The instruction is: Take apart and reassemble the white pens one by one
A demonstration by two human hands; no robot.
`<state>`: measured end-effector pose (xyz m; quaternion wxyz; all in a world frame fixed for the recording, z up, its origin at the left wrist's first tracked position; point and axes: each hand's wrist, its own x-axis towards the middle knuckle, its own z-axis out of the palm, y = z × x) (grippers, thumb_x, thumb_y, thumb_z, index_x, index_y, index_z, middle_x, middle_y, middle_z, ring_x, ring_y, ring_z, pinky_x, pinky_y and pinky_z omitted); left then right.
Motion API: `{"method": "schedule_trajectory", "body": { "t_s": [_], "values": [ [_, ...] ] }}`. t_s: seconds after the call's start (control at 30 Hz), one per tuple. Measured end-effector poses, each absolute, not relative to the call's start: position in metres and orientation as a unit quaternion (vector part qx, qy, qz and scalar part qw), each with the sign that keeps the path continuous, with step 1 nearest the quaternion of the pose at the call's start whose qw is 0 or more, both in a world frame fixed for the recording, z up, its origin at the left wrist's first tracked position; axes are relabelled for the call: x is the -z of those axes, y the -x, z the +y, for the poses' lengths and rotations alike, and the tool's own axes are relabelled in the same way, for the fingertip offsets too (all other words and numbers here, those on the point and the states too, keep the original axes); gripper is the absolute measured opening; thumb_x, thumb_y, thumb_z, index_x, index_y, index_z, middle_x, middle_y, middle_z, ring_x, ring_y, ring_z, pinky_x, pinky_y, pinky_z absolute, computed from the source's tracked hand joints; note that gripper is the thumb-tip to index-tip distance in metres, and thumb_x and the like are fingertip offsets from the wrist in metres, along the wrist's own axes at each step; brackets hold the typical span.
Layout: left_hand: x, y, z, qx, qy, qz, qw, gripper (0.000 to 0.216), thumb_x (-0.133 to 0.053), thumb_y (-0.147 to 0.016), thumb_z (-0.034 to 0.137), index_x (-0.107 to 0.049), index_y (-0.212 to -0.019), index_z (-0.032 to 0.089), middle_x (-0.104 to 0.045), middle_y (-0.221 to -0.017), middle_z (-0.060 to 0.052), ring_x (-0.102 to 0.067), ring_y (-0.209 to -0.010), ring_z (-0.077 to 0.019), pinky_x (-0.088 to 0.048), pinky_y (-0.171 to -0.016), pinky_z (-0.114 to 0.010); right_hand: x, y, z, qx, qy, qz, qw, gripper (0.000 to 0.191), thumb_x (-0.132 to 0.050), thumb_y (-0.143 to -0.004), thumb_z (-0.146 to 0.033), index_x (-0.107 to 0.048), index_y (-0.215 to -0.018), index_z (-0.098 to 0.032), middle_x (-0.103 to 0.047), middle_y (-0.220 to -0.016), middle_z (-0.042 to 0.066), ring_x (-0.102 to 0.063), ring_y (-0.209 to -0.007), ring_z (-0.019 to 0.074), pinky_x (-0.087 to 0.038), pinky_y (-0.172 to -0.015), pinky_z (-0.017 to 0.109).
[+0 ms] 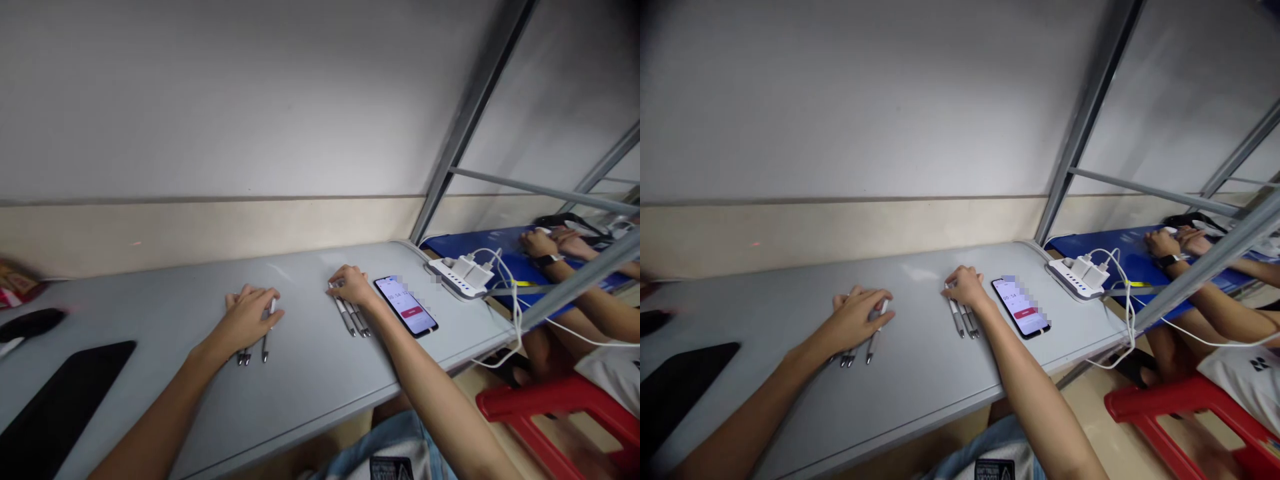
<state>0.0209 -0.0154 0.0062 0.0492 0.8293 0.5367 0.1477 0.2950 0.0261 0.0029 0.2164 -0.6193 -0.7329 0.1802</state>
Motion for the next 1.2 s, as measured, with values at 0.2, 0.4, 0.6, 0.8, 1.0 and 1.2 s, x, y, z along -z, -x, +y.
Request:
{"method": "schedule_trajectory", "body": {
  "t_s": [0.2,0.4,0.6,0.8,1.0,1.2],
  "values": [
    [-0.009,-0.021,-0.016,-0.136,-0.824,0.549,0.038,0.029,-0.052,-0.082,0.041,-0.059,-0.106,0.025,-0.061,-0.077,-0.002,-0.051,-0.091,-0.0261,-0.027,-0.081,-0.038,-0.006,-0.295,0.025,-0.185,0.626,-0.73,0.204,0.027,-0.073,-0.072,-0.031,-0.073,-0.097,-0.022,-0.065,-0.111,0.009,-0.048,-0.112,0.0279,-0.028,-0.092,0.04],
    [-0.006,-0.021,-0.016,-0.127,-0.826,0.548,0.039,0.027,-0.051,-0.081,0.033,-0.059,-0.105,0.025,-0.059,-0.071,-0.001,-0.054,-0.088,-0.0255,-0.028,-0.08,-0.04,-0.008,-0.295,0.023,-0.178,0.622,-0.73,0.219,0.031,-0.072,-0.073,-0.034,-0.072,-0.102,-0.021,-0.063,-0.115,0.011,-0.047,-0.114,0.0297,-0.028,-0.091,0.041],
    [-0.015,-0.032,-0.022,-0.154,-0.81,0.562,0.066,0.03,-0.05,-0.079,0.025,-0.059,-0.107,0.024,-0.062,-0.076,-0.001,-0.057,-0.089,-0.0249,-0.031,-0.082,-0.042,-0.005,-0.285,0.018,-0.159,0.574,-0.751,0.286,0.025,-0.065,-0.082,-0.032,-0.07,-0.105,-0.023,-0.061,-0.111,0.009,-0.048,-0.11,0.0275,-0.029,-0.09,0.043],
    [-0.023,-0.045,-0.029,-0.248,-0.826,0.485,0.146,0.024,-0.051,-0.083,0.027,-0.062,-0.104,0.024,-0.066,-0.088,-0.001,-0.058,-0.09,-0.0201,-0.041,-0.083,-0.034,-0.01,-0.265,0.004,-0.178,0.367,-0.842,0.354,0.041,-0.071,-0.08,-0.034,-0.062,-0.12,-0.025,-0.062,-0.114,0.007,-0.052,-0.106,0.021,-0.036,-0.093,0.036],
    [-0.024,-0.047,-0.03,-0.297,-0.815,0.469,0.169,0.022,-0.049,-0.089,0.034,-0.062,-0.102,0.022,-0.067,-0.091,-0.002,-0.061,-0.082,-0.0165,-0.045,-0.075,-0.028,-0.008,-0.257,0.0,-0.277,0.364,-0.825,0.332,0.021,-0.06,-0.088,-0.035,-0.069,-0.098,-0.019,-0.065,-0.074,0.001,-0.054,-0.065,0.012,-0.038,-0.063,0.023],
    [-0.021,-0.038,-0.025,-0.233,-0.832,0.492,0.104,0.025,-0.04,-0.094,0.038,-0.06,-0.093,0.022,-0.064,-0.075,0.001,-0.056,-0.064,-0.0148,-0.038,-0.061,-0.026,-0.009,-0.263,0.005,-0.347,0.397,-0.74,0.417,0.02,-0.064,-0.081,-0.033,-0.064,-0.092,-0.017,-0.06,-0.076,0.0,-0.049,-0.064,0.0109,-0.037,-0.061,0.022]
  ]
}}
